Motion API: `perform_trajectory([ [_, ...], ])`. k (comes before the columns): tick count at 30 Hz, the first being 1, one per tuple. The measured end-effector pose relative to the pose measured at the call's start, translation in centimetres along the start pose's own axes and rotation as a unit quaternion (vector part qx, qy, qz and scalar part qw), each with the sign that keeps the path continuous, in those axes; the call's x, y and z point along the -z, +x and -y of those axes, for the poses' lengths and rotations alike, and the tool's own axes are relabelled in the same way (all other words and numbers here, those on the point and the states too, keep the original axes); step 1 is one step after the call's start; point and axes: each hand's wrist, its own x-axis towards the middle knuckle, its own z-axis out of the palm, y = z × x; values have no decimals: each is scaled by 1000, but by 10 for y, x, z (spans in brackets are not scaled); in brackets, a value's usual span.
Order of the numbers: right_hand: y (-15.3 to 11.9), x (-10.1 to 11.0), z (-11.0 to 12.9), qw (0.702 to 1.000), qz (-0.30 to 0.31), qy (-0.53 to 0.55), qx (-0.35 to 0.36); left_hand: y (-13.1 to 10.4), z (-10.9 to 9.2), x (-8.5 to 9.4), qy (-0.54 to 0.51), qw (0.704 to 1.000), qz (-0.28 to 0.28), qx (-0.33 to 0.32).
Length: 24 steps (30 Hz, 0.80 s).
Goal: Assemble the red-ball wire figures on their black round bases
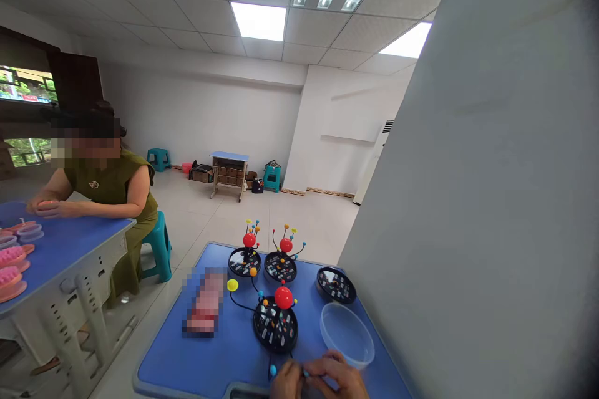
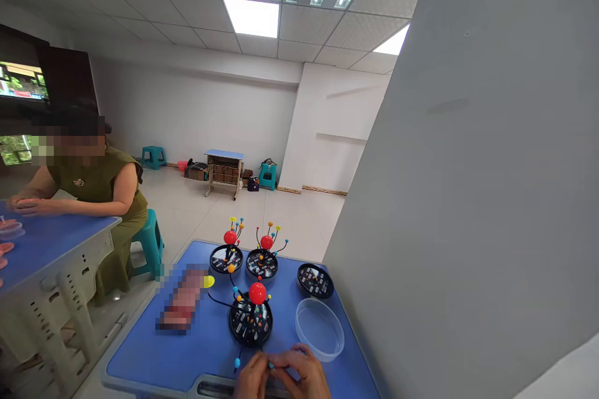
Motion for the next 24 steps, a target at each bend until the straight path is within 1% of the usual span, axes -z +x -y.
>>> perform_trajectory([
  [8,2,-2,-1,999,17,-28,26,0,1,4,-38,999,-1,-38],
  [14,7,-2,1,997,23,-35,65,0,-4,21,-75,994,25,-82],
  [19,10,3,10,998,37,-25,32,-5,-18,26,-87,993,5,-79],
  [21,10,5,15,998,48,-22,22,-6,-21,28,-92,992,6,-82],
  [24,11,6,19,998,56,-23,26,-6,-23,33,-99,991,18,-91],
])
